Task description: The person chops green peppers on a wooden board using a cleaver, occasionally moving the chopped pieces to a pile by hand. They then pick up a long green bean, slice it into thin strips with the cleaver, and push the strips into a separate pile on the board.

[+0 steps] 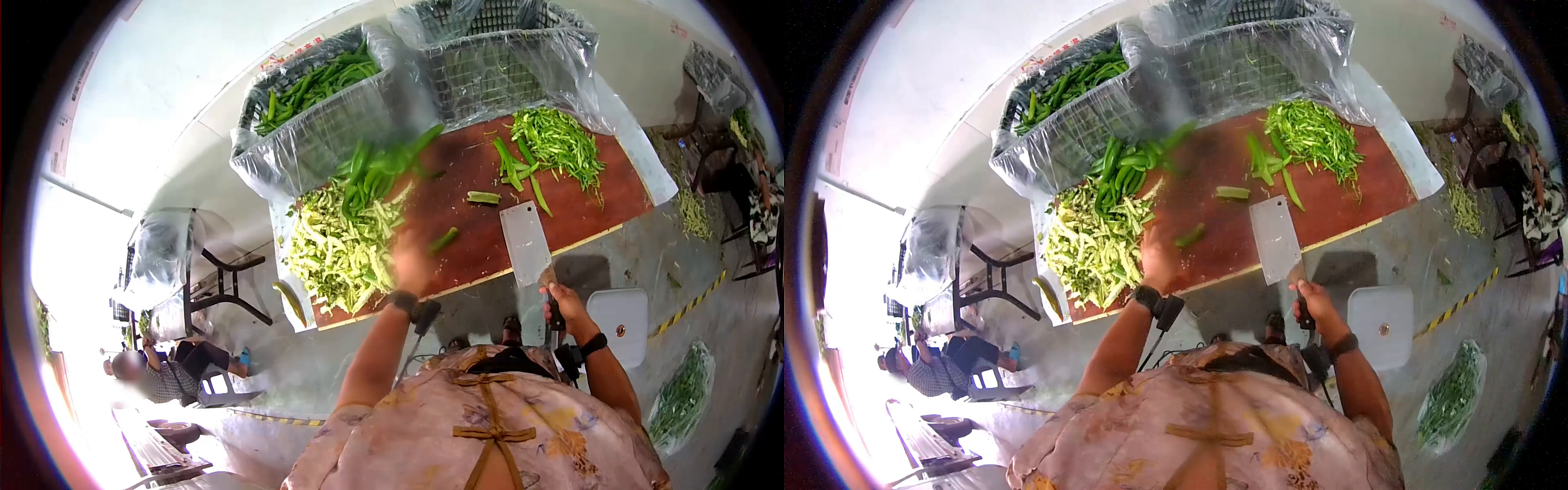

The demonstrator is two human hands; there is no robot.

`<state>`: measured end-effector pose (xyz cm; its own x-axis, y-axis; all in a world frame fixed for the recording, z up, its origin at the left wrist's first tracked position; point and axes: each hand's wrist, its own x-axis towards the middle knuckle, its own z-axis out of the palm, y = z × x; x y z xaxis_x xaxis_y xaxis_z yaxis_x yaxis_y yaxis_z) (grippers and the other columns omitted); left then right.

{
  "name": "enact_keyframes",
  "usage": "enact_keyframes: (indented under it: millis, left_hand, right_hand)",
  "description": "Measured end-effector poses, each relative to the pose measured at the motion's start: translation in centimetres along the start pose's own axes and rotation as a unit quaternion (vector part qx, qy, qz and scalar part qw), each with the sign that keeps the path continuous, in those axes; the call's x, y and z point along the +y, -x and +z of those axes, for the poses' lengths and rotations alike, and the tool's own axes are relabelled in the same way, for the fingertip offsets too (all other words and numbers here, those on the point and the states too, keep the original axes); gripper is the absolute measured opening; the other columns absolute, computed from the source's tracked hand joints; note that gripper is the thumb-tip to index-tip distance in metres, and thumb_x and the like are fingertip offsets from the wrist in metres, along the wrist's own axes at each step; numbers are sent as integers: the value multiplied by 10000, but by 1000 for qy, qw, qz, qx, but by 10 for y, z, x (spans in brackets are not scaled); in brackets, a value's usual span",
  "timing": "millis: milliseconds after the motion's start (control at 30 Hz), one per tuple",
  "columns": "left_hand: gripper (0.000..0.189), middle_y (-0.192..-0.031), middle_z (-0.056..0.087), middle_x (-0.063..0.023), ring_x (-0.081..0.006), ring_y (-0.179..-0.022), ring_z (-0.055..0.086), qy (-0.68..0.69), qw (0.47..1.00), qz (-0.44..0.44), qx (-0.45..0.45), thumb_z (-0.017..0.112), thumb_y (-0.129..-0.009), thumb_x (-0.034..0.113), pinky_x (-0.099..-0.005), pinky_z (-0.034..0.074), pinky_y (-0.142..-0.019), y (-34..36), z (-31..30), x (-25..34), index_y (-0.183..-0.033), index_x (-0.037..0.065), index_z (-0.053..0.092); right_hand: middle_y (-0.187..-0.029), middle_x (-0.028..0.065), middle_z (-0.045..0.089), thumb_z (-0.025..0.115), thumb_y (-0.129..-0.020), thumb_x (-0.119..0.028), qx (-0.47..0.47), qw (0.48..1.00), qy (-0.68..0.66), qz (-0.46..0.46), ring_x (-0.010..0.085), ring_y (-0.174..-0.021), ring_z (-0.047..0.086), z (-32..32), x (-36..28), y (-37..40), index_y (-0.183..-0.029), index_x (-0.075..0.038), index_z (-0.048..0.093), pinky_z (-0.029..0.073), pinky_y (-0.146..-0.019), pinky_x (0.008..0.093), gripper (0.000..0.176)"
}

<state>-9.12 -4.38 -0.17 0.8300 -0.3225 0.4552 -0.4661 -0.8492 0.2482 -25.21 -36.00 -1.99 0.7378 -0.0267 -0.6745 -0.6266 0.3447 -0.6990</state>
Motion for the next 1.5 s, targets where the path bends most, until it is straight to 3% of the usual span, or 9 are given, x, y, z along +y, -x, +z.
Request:
enact_keyframes:
  millis: [67,167,300,367,400,500,600,767,1500]
  left_hand:
    - [360,-1055,614,-78,-294,-1003,533,-20,993,117,-21,560,-724,55,-436,435,-866,1,20,-5,-1074,96,632]
    - [352,-1018,615,-78,-294,-965,545,47,997,9,-53,539,-745,47,-425,443,-846,-1,25,22,-1084,88,624]
    - [335,-998,618,-86,-299,-951,556,24,992,40,-113,546,-753,52,-418,448,-845,-5,21,28,-1078,77,623]
    - [341,-1015,624,-94,-294,-968,560,134,972,170,-95,552,-752,44,-430,447,-843,-3,22,26,-1085,67,621]
    - [341,-1015,624,-94,-294,-968,560,135,970,176,-100,552,-752,44,-430,447,-843,0,28,24,-1085,67,621]
    - [360,-1075,631,-100,-298,-1021,559,49,976,137,-164,579,-742,61,-429,439,-877,8,41,22,-1100,51,620]
    - [427,-1211,586,-119,-310,-1154,511,75,976,167,-118,592,-757,82,-448,401,-961,18,35,23,-1181,36,580]
    - [535,-1418,407,-137,-320,-1350,325,29,970,161,-178,566,-837,127,-491,293,-1075,27,19,26,-1343,29,425]
    - [546,-1441,370,-149,-336,-1365,295,65,961,170,-207,566,-840,127,-516,290,-1072,26,20,18,-1351,14,412]
  right_hand:
    - [-604,33,512,491,-961,-372,8,1000,7,-8,121,-458,470,4,8,-4,-1034,-85,542,407,-428,291,301]
    - [-595,26,495,494,-964,-365,66,995,62,-49,114,-447,450,19,17,-5,-995,-74,545,394,-420,286,296]
    - [-567,18,469,527,-951,-348,44,998,2,-48,103,-422,414,35,24,5,-954,-53,541,361,-403,268,295]
    - [-553,17,465,544,-940,-346,34,999,-22,-33,99,-412,407,39,31,7,-950,-45,539,351,-398,256,301]
    - [-554,16,463,543,-939,-349,22,999,-28,-34,99,-409,401,41,36,8,-948,-48,539,346,-396,256,301]
    - [-559,15,455,539,-938,-358,14,999,-37,-24,99,-410,387,47,43,12,-942,-54,537,337,-398,259,304]
    - [-566,13,447,538,-939,-367,-1,998,-57,-20,98,-420,385,47,50,11,-938,-54,534,336,-405,264,313]
    - [-571,11,438,534,-942,-377,-29,997,-74,-17,94,-437,383,48,54,8,-935,-52,529,336,-414,258,326]
    - [-554,18,443,509,-955,-350,-47,998,17,-35,94,-424,391,35,42,-8,-923,-53,518,339,-407,262,299]
